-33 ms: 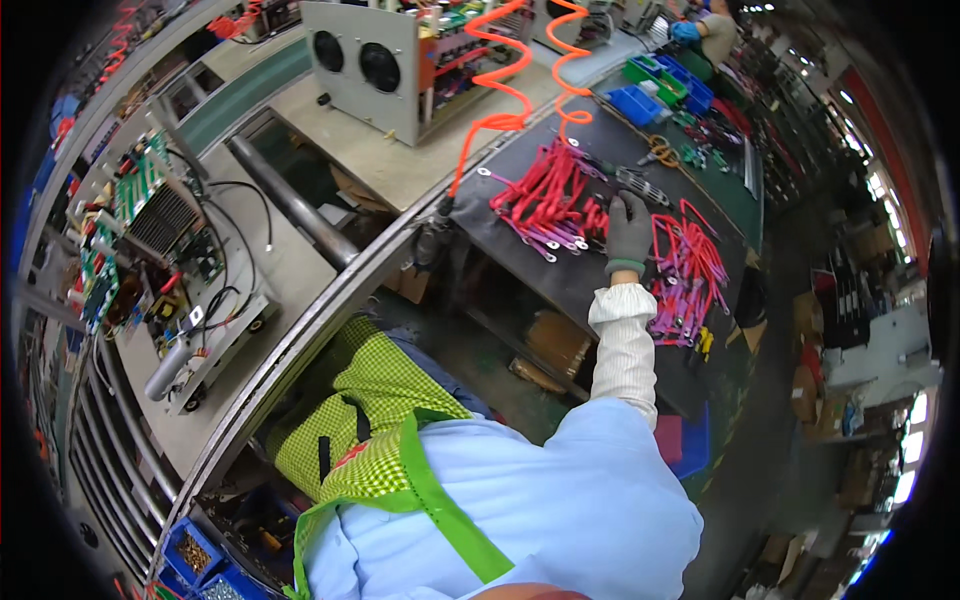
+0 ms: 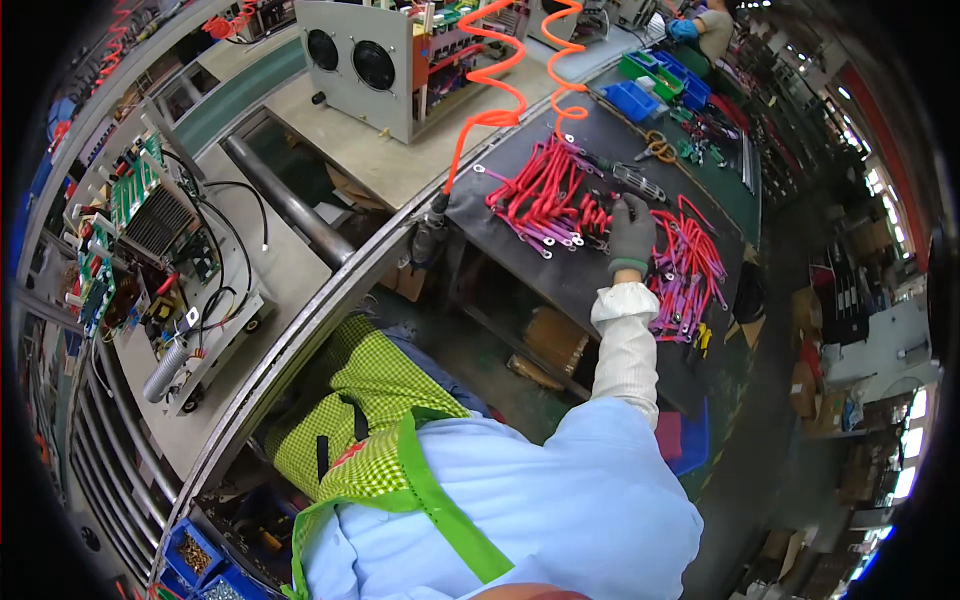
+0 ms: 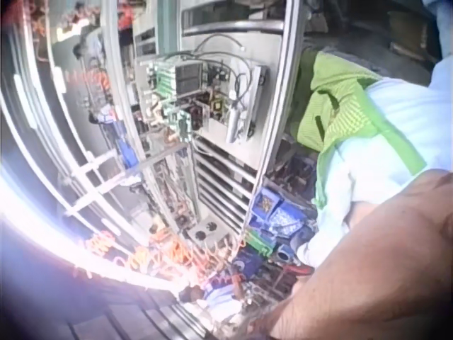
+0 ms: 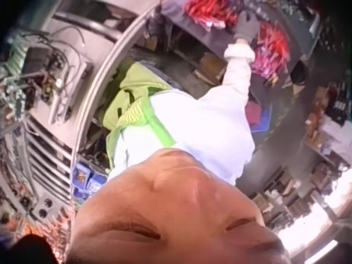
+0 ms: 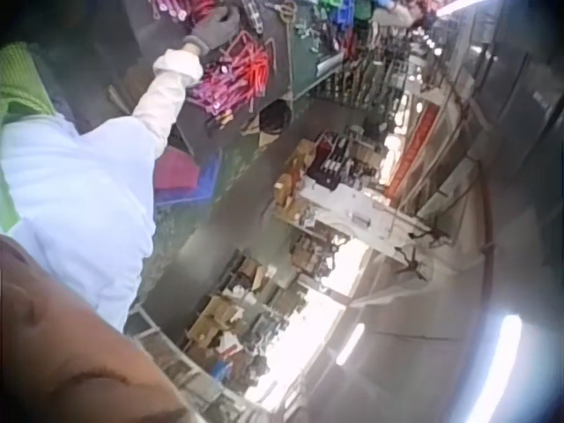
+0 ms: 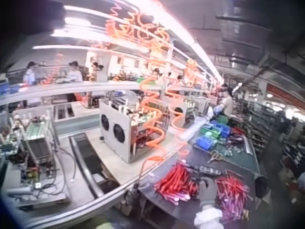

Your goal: The person uses a pneumatic screwdriver to fasten screws onto a green circuit board assembly. They then use pliers to strip the ends of red and purple wires and insert them into connectors on the board. The person handles various small components and tools while working at a factory assembly station.

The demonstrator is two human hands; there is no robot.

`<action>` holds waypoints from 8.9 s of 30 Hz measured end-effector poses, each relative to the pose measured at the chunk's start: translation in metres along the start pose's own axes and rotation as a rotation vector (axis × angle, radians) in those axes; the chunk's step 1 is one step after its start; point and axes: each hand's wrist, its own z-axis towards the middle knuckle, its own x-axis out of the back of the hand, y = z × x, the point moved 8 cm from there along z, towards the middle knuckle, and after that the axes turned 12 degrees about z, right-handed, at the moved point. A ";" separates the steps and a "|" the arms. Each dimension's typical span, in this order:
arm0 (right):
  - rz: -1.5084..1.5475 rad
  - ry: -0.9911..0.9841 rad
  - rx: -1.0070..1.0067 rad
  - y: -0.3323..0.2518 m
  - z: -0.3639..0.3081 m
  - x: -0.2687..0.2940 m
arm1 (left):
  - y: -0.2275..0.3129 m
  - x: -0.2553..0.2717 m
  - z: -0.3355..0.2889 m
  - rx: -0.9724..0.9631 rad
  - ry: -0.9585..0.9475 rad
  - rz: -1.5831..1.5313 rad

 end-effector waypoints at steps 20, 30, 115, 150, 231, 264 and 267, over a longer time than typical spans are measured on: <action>0.041 -0.103 0.045 0.035 0.009 0.010 | 0.008 0.006 0.059 -0.132 -0.169 -1.210; -0.346 -0.054 0.140 0.029 -0.027 0.084 | 0.068 -0.087 0.135 -0.368 -0.679 -1.687; 1.421 -1.277 -1.313 -0.409 -0.424 -0.510 | 0.293 -0.168 0.235 -1.019 -0.382 0.556; 1.247 -1.392 -1.116 -0.427 -0.411 -0.491 | 0.263 -0.149 0.252 -0.183 -0.518 -0.219; 1.290 -1.354 -1.225 -0.438 -0.417 -0.477 | 0.310 -0.094 0.274 -0.901 0.228 0.024; 1.295 -1.314 -1.275 -0.434 -0.418 -0.479 | 0.321 -0.133 0.305 -0.515 0.150 0.659; 1.246 -1.306 -1.258 -0.431 -0.419 -0.482 | 0.322 -0.136 0.305 -0.516 0.135 0.667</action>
